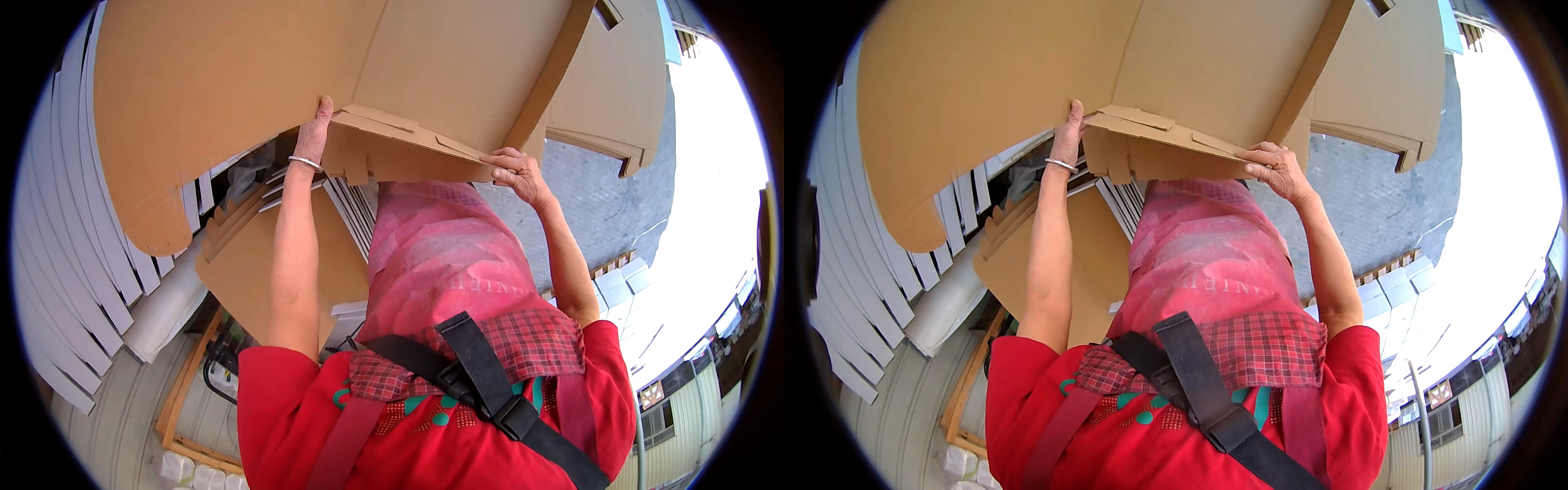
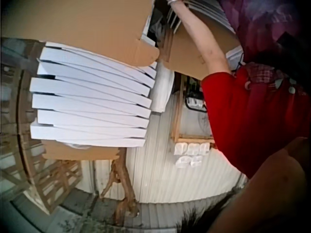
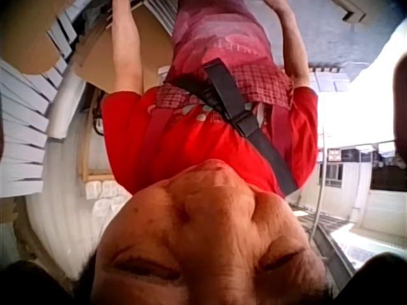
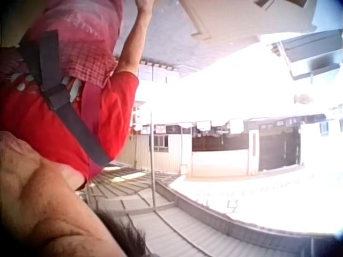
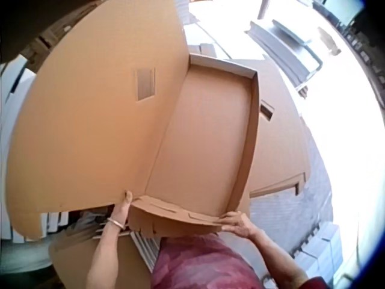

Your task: The person assembles flat-packed cardboard boxes by folding the panels and inserting white plastic dividers into the slots. They repeatedly pick up a flat sheet, fold it into a box shape, insert the divider, and place the finished unit on a growing stack.

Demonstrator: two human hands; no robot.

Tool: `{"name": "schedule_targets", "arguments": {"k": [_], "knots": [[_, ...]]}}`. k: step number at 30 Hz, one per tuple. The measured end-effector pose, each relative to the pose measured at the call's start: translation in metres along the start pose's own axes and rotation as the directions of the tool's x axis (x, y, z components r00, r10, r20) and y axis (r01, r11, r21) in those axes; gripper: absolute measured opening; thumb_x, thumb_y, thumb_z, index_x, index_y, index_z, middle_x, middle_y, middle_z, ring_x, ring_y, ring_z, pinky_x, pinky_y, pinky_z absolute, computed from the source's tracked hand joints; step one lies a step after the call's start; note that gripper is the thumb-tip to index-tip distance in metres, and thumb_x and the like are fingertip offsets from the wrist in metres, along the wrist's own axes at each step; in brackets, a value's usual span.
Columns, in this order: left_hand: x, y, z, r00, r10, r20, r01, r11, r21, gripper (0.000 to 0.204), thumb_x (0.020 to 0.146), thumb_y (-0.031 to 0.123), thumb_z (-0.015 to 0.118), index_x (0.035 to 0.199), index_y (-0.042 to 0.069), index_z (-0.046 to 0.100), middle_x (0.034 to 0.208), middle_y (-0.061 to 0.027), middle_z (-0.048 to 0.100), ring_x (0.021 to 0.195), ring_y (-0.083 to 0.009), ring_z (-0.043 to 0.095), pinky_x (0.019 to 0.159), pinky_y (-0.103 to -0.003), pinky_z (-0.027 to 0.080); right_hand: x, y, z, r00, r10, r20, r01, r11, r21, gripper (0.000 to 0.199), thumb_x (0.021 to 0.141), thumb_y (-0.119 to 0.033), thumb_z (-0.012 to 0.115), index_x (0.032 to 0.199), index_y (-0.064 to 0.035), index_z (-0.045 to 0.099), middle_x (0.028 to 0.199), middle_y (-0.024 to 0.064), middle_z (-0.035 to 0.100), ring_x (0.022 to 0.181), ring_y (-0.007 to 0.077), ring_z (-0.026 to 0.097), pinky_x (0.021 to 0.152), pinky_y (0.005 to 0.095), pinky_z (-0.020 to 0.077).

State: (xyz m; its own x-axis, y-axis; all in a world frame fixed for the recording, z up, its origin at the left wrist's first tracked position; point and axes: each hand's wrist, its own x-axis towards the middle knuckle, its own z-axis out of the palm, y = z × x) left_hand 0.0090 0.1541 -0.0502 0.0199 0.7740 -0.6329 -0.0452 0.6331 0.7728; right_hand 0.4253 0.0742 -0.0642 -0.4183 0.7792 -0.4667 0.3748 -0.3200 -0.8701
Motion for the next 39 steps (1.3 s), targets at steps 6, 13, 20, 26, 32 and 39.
{"name": "schedule_targets", "arguments": {"k": [6,13,20,26,32,39], "knots": [[0.005,-0.035,-0.026,0.984,0.123,0.125,-0.143,0.976,0.166,0.066,0.084,0.048,0.074,0.125,0.001,0.054,0.112,-0.0098,0.063,0.106,-0.0191,0.059,0.098,-0.034,0.045,0.003,0.013,0.013,0.964,0.145,-0.222,-0.115,0.983,0.146,0.04,0.09,-0.041,0.069,0.104,-0.0025,0.072,0.093,0.0059,0.069,0.087,0.0165,0.063,0.078,0.0298,0.0508],[0.025,-0.074,0.048,0.899,0.306,-0.314,-0.357,0.926,-0.12,0.057,0.079,0.017,0.084,0.124,0.001,0.053,0.116,-0.0068,0.061,0.104,-0.017,0.06,0.095,-0.032,0.047,0.027,0.017,0.02,0.792,0.393,-0.468,-0.306,0.918,0.254,0.042,0.086,-0.042,0.073,0.105,-0.0051,0.07,0.093,0.0075,0.069,0.087,0.0166,0.063,0.08,0.0312,0.0491],[0.036,-0.071,0.082,0.713,0.333,-0.617,-0.452,0.891,-0.043,0.055,0.075,0.005,0.081,0.121,-0.003,0.052,0.111,-0.0102,0.062,0.099,-0.0202,0.062,0.088,-0.033,0.051,0.037,-0.043,0.05,0.795,-0.333,-0.507,-0.22,0.622,-0.752,0.055,0.081,-0.03,0.073,0.132,-0.0172,0.056,0.134,0.0102,0.052,0.123,0.031,0.049,0.102,0.0511,0.0328],[0.026,-0.061,0.086,0.751,0.191,-0.632,-0.218,0.975,0.036,0.059,0.074,0.01,0.08,0.122,-0.005,0.049,0.116,-0.0144,0.059,0.107,-0.0242,0.059,0.095,-0.037,0.047,0.061,-0.014,0.085,0.914,-0.358,-0.19,0.007,0.482,-0.876,0.043,0.08,-0.011,0.062,0.123,-0.0172,0.061,0.115,0.0084,0.058,0.106,0.0301,0.055,0.086,0.0444,0.0428],[-0.046,-0.049,0.102,0.726,0.672,-0.146,-0.261,0.466,0.845,0.056,0.071,0.016,0.079,0.119,0.003,0.054,0.124,-0.0187,0.049,0.123,-0.0361,0.042,0.106,-0.051,0.034,0.075,-0.006,0.074,0.99,-0.09,-0.11,-0.019,0.682,-0.731,0.038,0.078,-0.005,0.062,0.114,-0.0164,0.068,0.104,0.0066,0.064,0.1,0.0282,0.058,0.085,0.0395,0.0479],[0.035,-0.028,0.084,0.863,0.0,0.505,-0.502,-0.124,0.856,0.03,0.075,0.002,0.063,0.104,0.01,0.069,0.102,-0.0109,0.066,0.107,-0.0307,0.059,0.092,-0.041,0.046,0.093,0.003,0.059,0.999,0.038,-0.012,-0.038,0.828,-0.559,0.036,0.076,-0.007,0.059,0.108,-0.0171,0.073,0.099,0.0097,0.068,0.094,0.0308,0.063,0.082,0.0399,0.0513]]}}
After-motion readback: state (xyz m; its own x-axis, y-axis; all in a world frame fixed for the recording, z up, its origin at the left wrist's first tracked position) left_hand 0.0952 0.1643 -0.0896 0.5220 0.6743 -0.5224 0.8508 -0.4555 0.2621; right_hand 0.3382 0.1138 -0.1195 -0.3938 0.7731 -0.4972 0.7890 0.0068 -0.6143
